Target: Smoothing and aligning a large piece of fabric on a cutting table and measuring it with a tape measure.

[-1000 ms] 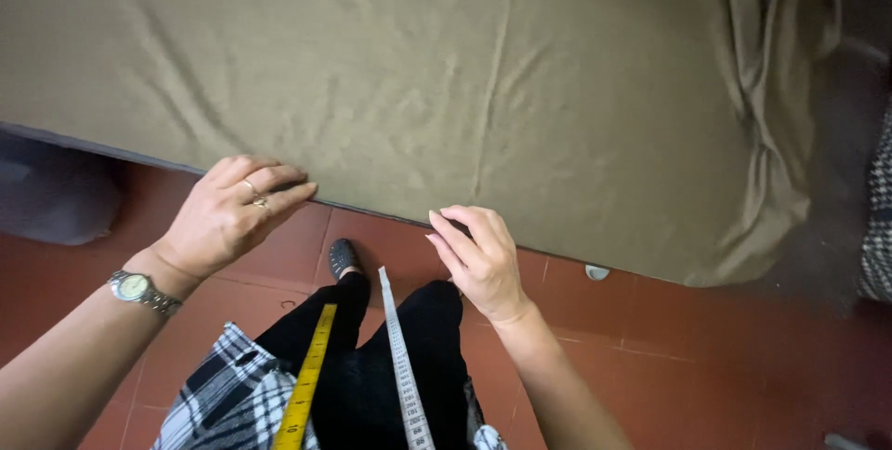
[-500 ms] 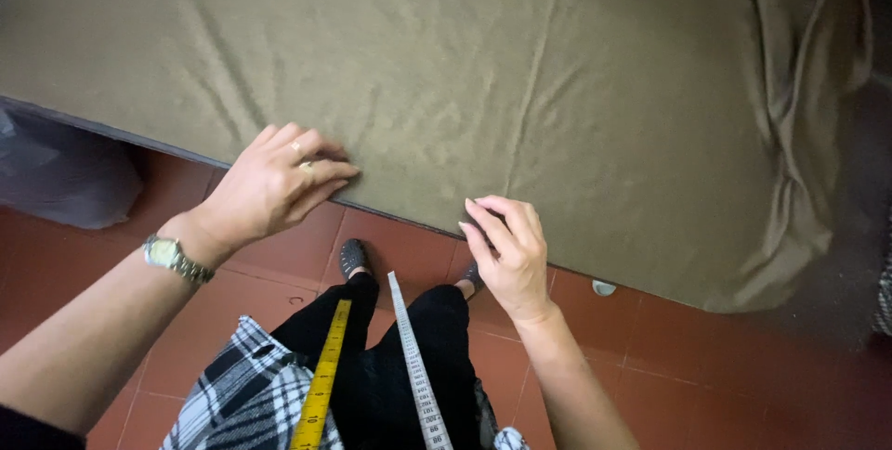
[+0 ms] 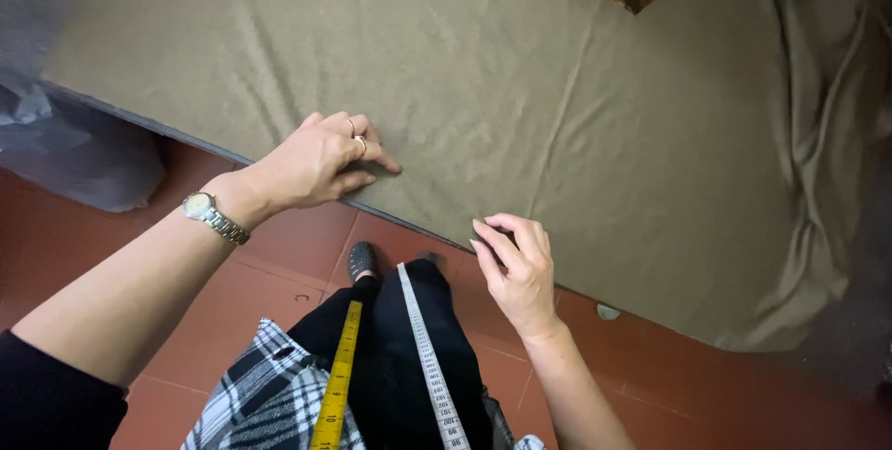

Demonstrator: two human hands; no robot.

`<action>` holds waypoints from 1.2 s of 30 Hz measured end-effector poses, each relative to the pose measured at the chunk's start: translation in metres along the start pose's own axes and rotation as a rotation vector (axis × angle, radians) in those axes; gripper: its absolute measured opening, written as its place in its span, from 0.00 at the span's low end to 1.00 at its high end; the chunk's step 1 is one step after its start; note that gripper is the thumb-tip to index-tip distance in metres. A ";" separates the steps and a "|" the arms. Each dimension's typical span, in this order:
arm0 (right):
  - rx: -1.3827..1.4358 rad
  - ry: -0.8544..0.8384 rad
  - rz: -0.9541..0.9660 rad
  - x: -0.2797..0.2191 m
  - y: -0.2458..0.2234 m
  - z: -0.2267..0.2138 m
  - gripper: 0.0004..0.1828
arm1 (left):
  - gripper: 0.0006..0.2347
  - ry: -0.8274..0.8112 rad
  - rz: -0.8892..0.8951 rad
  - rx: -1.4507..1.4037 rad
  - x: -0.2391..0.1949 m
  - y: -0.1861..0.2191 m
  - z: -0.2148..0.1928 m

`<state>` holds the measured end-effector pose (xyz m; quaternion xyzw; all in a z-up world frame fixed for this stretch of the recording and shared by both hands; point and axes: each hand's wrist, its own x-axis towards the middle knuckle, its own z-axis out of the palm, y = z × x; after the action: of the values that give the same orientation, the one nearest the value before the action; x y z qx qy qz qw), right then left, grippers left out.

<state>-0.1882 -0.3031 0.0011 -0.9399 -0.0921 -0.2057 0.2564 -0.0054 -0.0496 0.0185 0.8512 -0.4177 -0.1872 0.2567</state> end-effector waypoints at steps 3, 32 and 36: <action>0.016 -0.005 -0.009 0.001 0.001 -0.001 0.09 | 0.09 -0.042 -0.021 0.010 -0.001 -0.002 0.000; -0.038 0.072 0.045 0.043 -0.062 0.046 0.13 | 0.05 0.438 0.166 0.288 -0.088 -0.127 -0.063; -0.064 0.055 0.022 0.056 -0.084 0.067 0.13 | 0.04 0.435 0.190 0.301 -0.095 -0.151 -0.074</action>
<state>-0.1393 -0.1927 0.0105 -0.9425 -0.0683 -0.2317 0.2310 0.0715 0.1266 -0.0025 0.8570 -0.4537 0.0890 0.2275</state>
